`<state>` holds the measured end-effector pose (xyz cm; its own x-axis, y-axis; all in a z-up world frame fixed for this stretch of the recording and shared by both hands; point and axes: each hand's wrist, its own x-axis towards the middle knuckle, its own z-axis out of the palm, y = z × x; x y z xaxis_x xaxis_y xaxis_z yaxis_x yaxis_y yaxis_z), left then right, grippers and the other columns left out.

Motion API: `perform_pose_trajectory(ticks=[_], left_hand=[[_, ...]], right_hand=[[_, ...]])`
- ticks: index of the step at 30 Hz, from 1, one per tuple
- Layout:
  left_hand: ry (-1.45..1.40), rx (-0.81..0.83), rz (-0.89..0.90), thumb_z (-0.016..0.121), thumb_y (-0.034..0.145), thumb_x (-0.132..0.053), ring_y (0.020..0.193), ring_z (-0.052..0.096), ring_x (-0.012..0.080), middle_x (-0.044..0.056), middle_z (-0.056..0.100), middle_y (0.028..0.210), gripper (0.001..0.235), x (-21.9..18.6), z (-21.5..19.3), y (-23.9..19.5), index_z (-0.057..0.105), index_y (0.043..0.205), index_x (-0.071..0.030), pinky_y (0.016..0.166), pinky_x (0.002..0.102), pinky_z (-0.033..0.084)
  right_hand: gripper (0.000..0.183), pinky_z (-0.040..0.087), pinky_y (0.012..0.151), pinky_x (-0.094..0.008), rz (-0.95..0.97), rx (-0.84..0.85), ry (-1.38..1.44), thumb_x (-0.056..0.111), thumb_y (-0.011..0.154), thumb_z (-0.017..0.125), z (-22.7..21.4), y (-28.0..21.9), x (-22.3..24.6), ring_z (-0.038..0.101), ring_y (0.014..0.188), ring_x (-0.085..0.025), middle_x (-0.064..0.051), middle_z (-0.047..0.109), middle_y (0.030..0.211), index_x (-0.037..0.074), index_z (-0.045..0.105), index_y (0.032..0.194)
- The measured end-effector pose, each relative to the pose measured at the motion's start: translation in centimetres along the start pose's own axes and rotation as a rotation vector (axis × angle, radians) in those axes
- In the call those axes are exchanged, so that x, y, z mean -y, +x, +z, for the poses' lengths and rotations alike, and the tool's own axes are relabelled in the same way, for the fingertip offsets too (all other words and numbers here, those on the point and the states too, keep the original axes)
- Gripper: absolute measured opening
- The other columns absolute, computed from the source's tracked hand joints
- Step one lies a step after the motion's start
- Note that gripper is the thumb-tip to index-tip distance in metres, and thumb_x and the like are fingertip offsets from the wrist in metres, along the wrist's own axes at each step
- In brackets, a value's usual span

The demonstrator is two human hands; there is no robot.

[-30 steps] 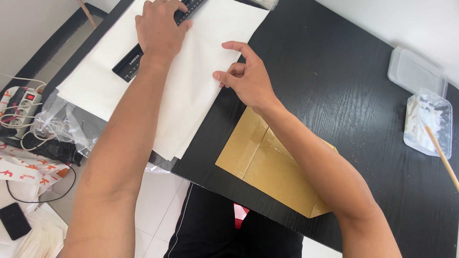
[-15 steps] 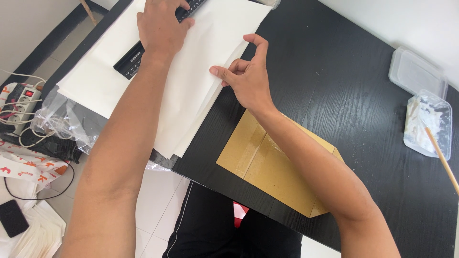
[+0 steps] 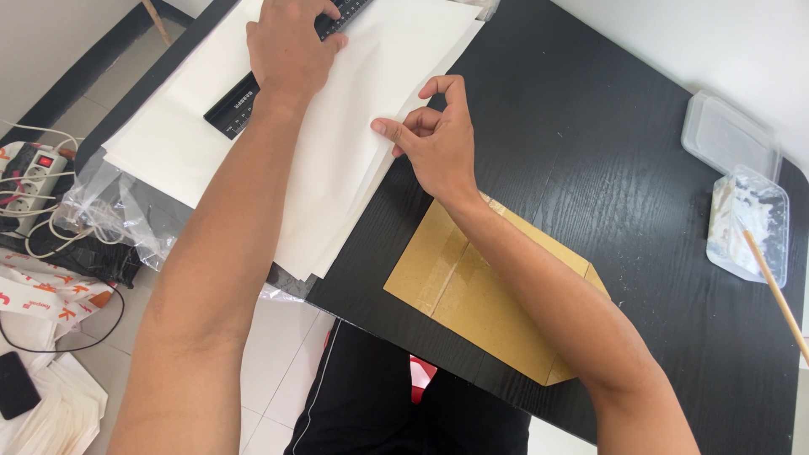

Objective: Manually assembling a paper bag by folding paper around a template and applying glue with a brush.

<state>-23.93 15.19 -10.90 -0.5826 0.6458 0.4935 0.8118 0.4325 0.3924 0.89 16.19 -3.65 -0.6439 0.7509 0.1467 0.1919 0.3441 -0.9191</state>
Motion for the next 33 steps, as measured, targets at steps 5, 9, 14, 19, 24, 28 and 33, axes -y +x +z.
perform_pose_trajectory(ticks=[5, 9, 14, 19, 24, 28, 33], left_hand=[[-0.030, 0.002, 0.002, 0.089, 0.084, -0.036, 0.101, 0.058, 0.0260, -0.002, 0.066, 0.108, 0.023, -0.2, -0.4, -0.1, 0.074, 0.100, -0.028, 0.072, 0.047, 0.044], [-0.034, 0.005, 0.008, 0.089, 0.085, -0.034, 0.103, 0.058, 0.0268, -0.001, 0.066, 0.110, 0.023, -0.4, -0.8, -0.2, 0.075, 0.101, -0.027, 0.073, 0.048, 0.044], [-0.020, 0.013, 0.016, 0.086, 0.087, -0.034, 0.101, 0.057, 0.0264, -0.001, 0.064, 0.111, 0.020, -0.4, -0.7, -0.1, 0.074, 0.101, -0.027, 0.072, 0.048, 0.044], [0.003, 0.035, 0.011, 0.084, 0.088, -0.035, 0.109, 0.054, 0.0269, -0.002, 0.067, 0.112, 0.019, -0.6, -0.8, -0.2, 0.075, 0.104, -0.028, 0.074, 0.048, 0.043], [-0.031, 0.042, 0.022, 0.085, 0.087, -0.032, 0.106, 0.056, 0.0260, -0.002, 0.067, 0.111, 0.020, -0.6, -1.0, 0.0, 0.076, 0.103, -0.027, 0.075, 0.047, 0.041], [0.063, 0.145, -0.009, 0.080, 0.092, -0.036, 0.097, 0.056, 0.0302, 0.003, 0.068, 0.103, 0.019, -0.9, -1.3, 0.4, 0.074, 0.110, -0.032, 0.075, 0.050, 0.040], [0.046, 0.107, 0.002, 0.087, 0.085, -0.032, 0.094, 0.057, 0.0288, 0.001, 0.069, 0.096, 0.023, -0.7, -1.2, 0.6, 0.078, 0.106, -0.030, 0.072, 0.051, 0.036]], right_hand=[[0.053, 0.050, 0.073, -0.023, 0.052, 0.001, 0.010, 0.033, 0.081, 0.086, 0.0, 0.0, 0.3, 0.062, 0.051, -0.005, 0.006, 0.066, 0.057, 0.017, 0.042, 0.106], [0.037, 0.049, 0.065, -0.022, 0.112, 0.043, 0.040, 0.037, 0.086, 0.080, 0.0, 0.3, 0.2, 0.056, 0.053, -0.004, 0.008, 0.052, 0.059, 0.017, 0.049, 0.093], [0.048, 0.054, 0.058, -0.022, 0.204, 0.037, 0.014, 0.033, 0.094, 0.072, 0.0, 1.4, -1.9, 0.043, 0.079, -0.007, 0.003, 0.037, 0.076, 0.016, 0.045, 0.058], [0.048, 0.045, 0.064, -0.025, 0.303, 0.046, 0.080, 0.028, 0.094, 0.068, -0.7, 0.9, -1.5, 0.043, 0.077, -0.009, 0.003, 0.046, 0.099, 0.016, 0.041, 0.056], [0.050, 0.045, 0.066, -0.026, 0.298, 0.050, 0.102, 0.028, 0.095, 0.069, -0.9, 0.7, -2.0, 0.044, 0.083, -0.009, 0.003, 0.046, 0.099, 0.017, 0.039, 0.057], [0.042, 0.037, 0.097, -0.034, 0.313, 0.027, 0.058, 0.036, 0.091, 0.070, -0.9, 0.7, -2.0, 0.046, 0.124, -0.012, -0.003, 0.053, 0.122, 0.018, 0.048, 0.060], [0.049, 0.028, 0.070, -0.026, 0.230, 0.041, 0.102, 0.034, 0.095, 0.073, -1.5, 0.0, -0.8, 0.025, 0.064, -0.009, 0.008, 0.027, 0.061, 0.017, 0.045, 0.059]])
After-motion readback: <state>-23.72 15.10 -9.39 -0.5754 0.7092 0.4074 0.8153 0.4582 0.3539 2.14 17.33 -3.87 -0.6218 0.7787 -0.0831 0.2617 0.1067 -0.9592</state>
